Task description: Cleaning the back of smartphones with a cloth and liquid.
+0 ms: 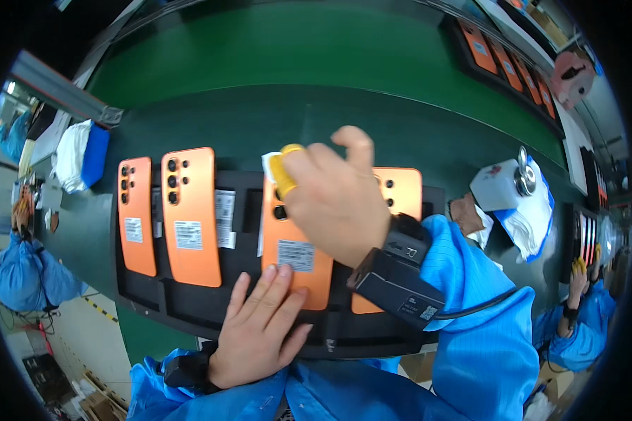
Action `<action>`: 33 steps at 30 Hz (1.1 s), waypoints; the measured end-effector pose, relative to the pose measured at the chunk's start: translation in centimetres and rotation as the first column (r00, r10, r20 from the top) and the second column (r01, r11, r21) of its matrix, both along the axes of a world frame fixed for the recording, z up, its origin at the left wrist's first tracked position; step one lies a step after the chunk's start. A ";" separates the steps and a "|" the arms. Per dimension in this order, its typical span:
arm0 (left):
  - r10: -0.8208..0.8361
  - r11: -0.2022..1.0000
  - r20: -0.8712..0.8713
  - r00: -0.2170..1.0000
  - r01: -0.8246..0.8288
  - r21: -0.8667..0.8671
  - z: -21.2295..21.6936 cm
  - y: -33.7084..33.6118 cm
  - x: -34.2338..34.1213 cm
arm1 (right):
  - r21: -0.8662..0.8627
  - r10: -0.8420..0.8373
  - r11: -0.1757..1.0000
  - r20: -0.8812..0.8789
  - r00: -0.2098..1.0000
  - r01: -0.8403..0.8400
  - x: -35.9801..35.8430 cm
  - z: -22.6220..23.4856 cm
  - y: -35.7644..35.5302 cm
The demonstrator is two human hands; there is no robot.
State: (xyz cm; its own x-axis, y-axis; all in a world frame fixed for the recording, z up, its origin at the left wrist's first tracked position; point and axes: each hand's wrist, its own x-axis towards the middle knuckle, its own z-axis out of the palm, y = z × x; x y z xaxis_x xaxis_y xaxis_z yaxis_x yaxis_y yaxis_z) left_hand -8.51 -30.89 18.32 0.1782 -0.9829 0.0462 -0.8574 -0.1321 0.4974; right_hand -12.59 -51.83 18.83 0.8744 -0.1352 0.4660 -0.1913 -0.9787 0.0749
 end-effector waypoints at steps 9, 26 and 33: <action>0.088 0.985 -0.195 0.977 -0.115 -0.130 1.4 2.3 3.2 | -0.066 -0.048 0.997 -0.050 0.998 0.045 3.2 3.3 -0.3; 0.261 0.963 -0.029 0.965 -0.263 -0.064 -0.7 5.2 8.0 | -0.125 0.259 0.957 -0.046 0.965 -0.263 10.7 0.3 3.6; 0.265 0.962 -0.032 0.964 -0.267 -0.060 -0.6 5.2 8.0 | -0.151 0.192 0.972 0.057 0.980 -0.182 12.6 -0.5 1.9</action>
